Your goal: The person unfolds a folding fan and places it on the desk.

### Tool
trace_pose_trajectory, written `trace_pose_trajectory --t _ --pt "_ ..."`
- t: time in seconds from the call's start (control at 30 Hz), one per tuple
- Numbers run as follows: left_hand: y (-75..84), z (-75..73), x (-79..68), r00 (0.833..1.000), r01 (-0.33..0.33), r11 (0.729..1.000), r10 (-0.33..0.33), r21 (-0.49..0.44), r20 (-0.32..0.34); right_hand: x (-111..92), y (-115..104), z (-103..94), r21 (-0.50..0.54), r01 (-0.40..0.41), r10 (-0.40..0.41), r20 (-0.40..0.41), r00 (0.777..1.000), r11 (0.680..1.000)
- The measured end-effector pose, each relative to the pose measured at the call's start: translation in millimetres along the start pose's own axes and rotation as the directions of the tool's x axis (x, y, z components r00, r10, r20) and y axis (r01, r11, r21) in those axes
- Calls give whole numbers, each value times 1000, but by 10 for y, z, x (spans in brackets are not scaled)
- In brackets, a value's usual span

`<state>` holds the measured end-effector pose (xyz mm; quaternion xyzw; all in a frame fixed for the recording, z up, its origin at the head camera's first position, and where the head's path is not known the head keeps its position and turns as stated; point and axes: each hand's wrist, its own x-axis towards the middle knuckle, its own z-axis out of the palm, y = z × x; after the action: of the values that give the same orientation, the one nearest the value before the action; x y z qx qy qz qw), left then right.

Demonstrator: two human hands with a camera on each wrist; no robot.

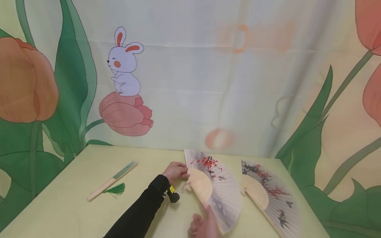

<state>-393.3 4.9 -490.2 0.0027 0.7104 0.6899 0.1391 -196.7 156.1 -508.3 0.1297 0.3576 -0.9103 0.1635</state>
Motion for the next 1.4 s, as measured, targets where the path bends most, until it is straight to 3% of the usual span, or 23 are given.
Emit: trace_pose_trajectory --t 0.27,0.47,0.73,0.87,1.03,1.2,1.4 --pt "-42 -1 -11 1000 -1 1000 1 -5 -13 13 52 28 70 -5 6 -16 1000 998" --pt "-43 -10 -7 1000 7 1000 -8 -12 -30 -21 51 56 94 -48 47 17 999 994" --pt "61 8 -57 994 -7 993 20 116 -107 -67 46 89 90 -61 57 47 997 994" --pt "68 20 -73 995 -22 992 34 123 -95 -74 55 112 74 -57 53 64 997 996" --pt "53 3 -105 997 -65 996 68 63 -42 -80 55 152 51 -40 36 83 996 998" --pt "62 -90 -157 997 -79 995 80 61 -5 -72 39 189 50 -31 28 47 998 998" --pt "47 -355 -247 995 -92 988 95 126 -21 5 64 266 37 -16 16 14 1000 999"
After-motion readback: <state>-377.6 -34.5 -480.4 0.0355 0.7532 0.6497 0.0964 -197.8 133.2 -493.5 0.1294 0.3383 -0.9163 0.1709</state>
